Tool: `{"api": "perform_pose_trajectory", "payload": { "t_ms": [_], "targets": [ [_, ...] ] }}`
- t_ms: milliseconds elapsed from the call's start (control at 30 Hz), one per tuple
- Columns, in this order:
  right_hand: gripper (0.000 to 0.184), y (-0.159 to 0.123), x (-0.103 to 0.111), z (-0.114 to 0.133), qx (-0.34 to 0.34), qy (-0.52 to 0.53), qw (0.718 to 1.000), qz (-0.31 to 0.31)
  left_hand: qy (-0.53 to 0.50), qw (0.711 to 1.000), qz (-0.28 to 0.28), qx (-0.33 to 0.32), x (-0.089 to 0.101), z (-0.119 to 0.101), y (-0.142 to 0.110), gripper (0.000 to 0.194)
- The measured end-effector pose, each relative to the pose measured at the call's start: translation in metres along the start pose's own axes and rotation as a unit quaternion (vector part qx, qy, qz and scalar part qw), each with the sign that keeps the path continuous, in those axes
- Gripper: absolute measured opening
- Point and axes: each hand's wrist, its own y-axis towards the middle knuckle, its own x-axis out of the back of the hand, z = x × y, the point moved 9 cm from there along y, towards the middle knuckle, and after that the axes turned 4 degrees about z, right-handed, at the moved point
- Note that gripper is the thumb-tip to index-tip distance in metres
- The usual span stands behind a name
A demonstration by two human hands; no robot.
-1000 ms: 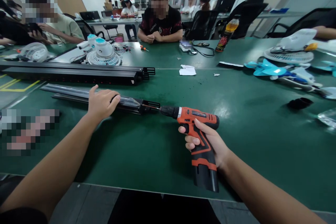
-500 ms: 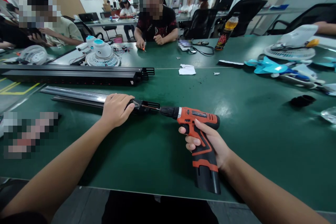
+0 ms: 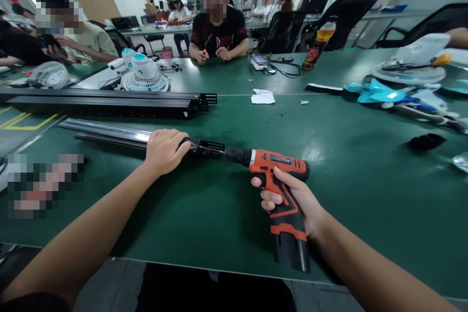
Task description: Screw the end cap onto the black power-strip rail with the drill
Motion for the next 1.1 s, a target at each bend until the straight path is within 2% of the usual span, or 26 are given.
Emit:
{"api": "perform_pose_trajectory", "payload": {
  "t_ms": [367, 767, 1100],
  "targets": [
    [0.034, -0.0002, -0.0023, -0.0002, 0.000, 0.010, 1.000, -0.008, -0.007, 1.000, -0.023, -0.012, 0.0008, 0.0025, 0.0009, 0.051],
    [0.031, -0.0006, 0.0052, 0.0000, 0.002, 0.013, 1.000, -0.017, -0.010, 1.000, 0.007, -0.008, -0.0018, 0.0034, 0.0007, 0.051],
    [0.036, -0.0022, -0.0010, 0.0006, -0.005, -0.013, 1.000, -0.008, -0.016, 1.000, -0.010, -0.012, -0.0012, 0.0055, -0.0023, 0.054]
  ]
}}
